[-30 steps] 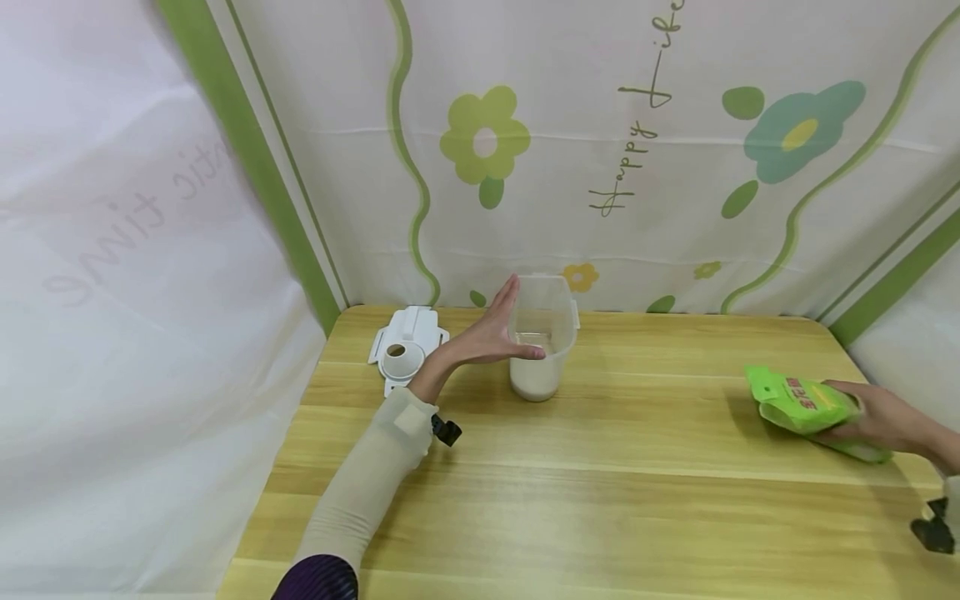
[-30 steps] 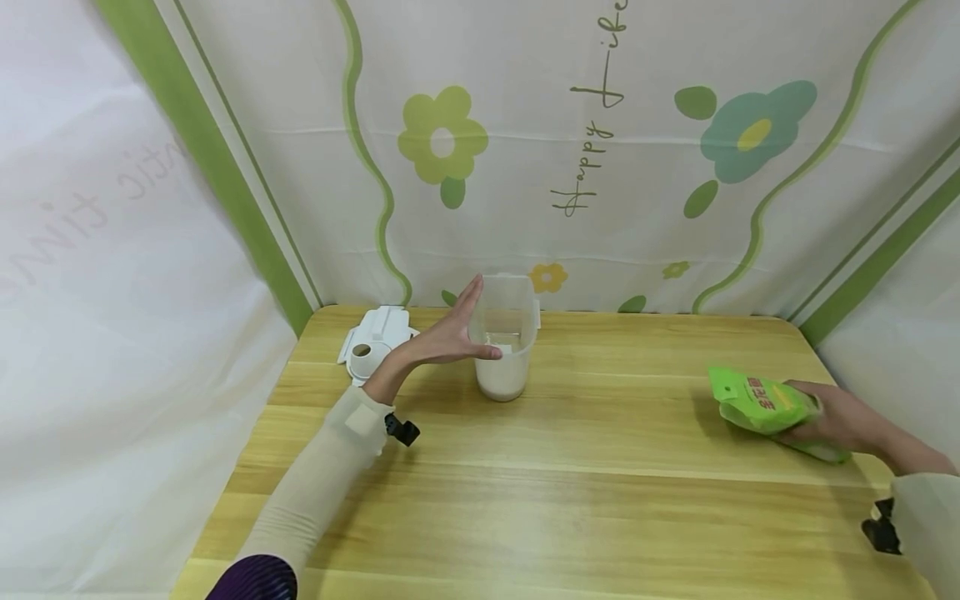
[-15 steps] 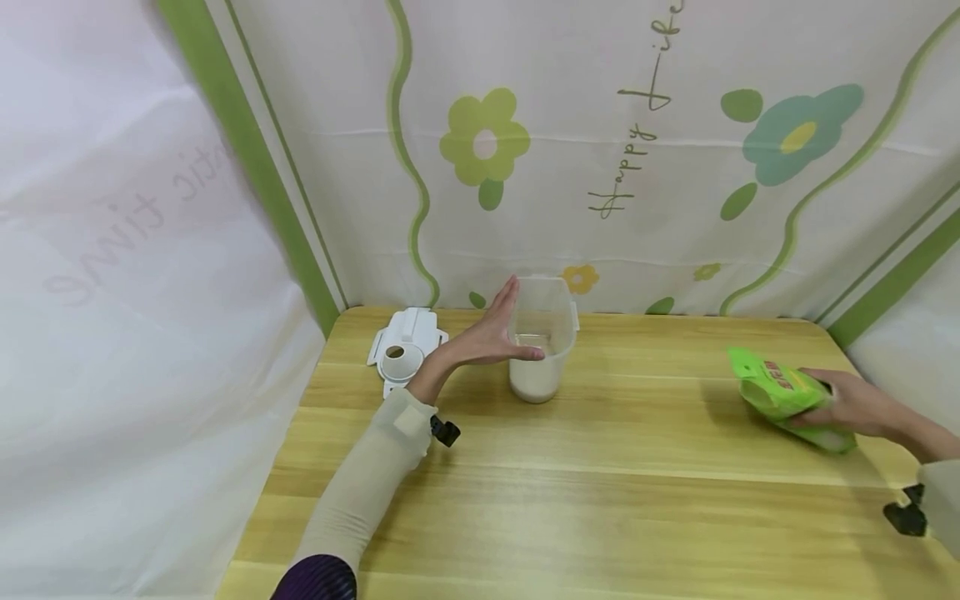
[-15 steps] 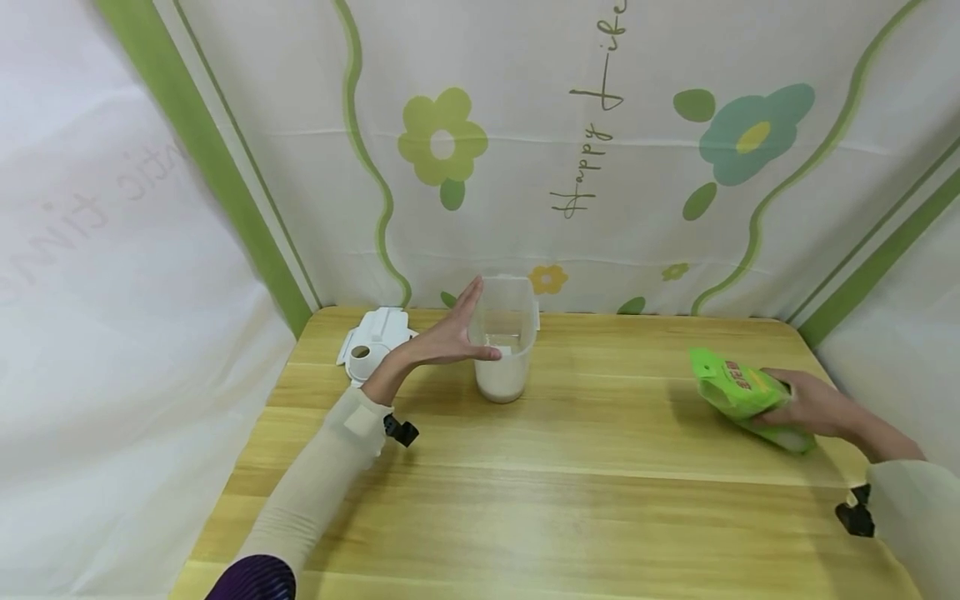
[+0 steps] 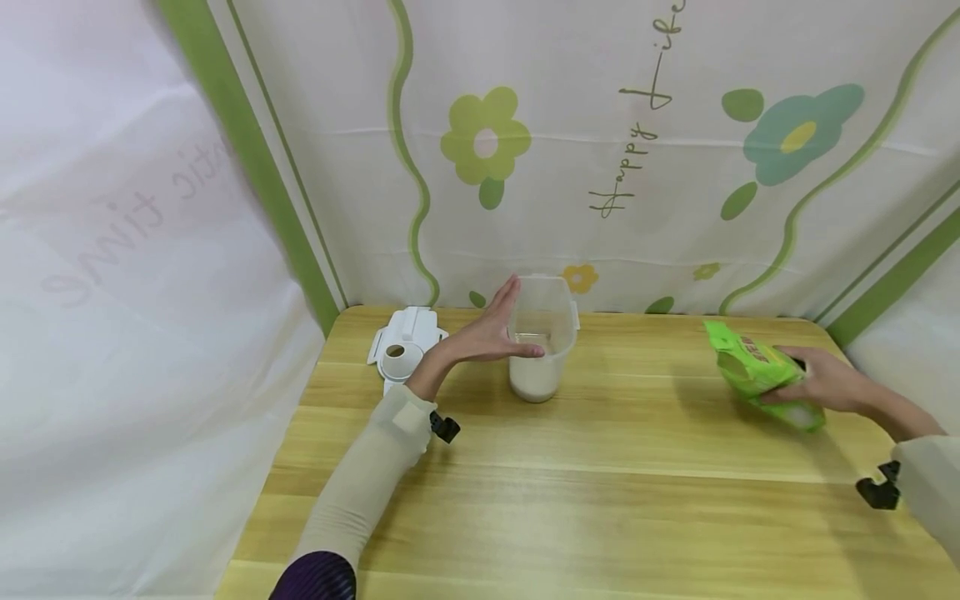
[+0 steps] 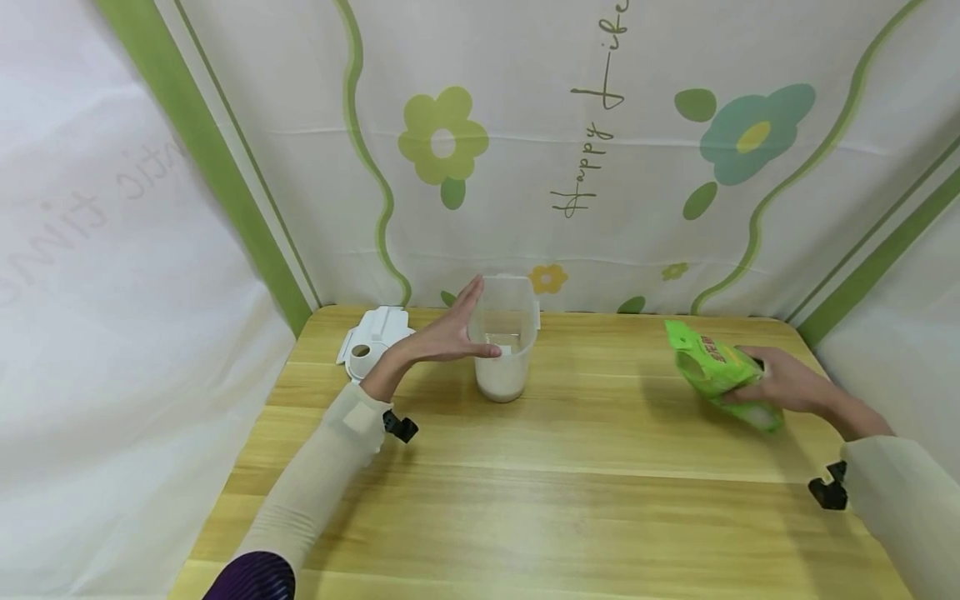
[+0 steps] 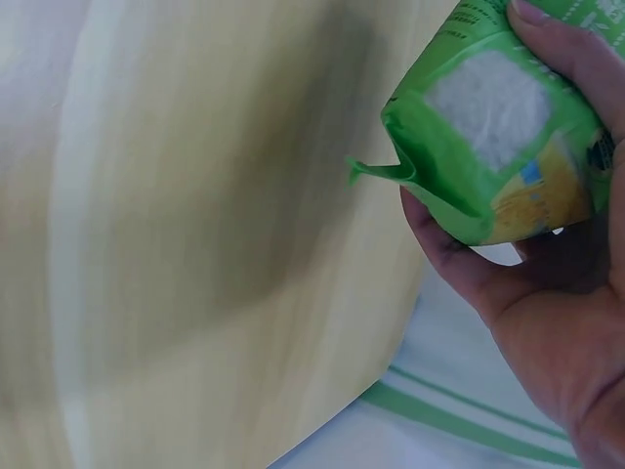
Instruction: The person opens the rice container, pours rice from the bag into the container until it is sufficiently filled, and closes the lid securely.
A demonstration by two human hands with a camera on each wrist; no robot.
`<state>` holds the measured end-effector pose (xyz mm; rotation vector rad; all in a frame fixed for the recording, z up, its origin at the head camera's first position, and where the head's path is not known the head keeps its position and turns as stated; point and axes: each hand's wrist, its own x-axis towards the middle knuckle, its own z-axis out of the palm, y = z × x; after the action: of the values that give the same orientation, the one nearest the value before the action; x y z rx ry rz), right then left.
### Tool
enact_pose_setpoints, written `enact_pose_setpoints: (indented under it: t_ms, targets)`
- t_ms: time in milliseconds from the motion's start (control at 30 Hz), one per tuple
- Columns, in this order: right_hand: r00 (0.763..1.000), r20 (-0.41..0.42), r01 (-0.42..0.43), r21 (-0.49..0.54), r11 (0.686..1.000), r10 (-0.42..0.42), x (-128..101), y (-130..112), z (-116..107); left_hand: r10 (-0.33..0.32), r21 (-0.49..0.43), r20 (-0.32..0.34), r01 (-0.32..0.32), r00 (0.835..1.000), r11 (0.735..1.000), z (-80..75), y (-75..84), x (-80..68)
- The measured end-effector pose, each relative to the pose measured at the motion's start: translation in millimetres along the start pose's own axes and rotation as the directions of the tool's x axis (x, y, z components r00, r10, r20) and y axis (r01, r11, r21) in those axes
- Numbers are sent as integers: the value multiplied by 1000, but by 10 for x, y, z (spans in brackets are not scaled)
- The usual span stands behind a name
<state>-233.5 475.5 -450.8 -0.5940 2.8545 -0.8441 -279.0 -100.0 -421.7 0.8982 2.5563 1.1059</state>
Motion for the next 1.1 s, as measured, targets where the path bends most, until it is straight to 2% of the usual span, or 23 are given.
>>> enact_pose_setpoints:
  t_ms: [567,800,1100]
  targets:
    - [998,23,61,11,998,-61,339,-441,-78,-14,23,29,14,999,1000,-22,19,15]
    - [999,38,35,-39,999,-33,465,-658,-137,-17,9,27,17,999,1000,-12,10,18]
    - [995,69,72,15,997,-73,630,-907,-169,-19,13,23,18,1000,1000,-9,16,19]
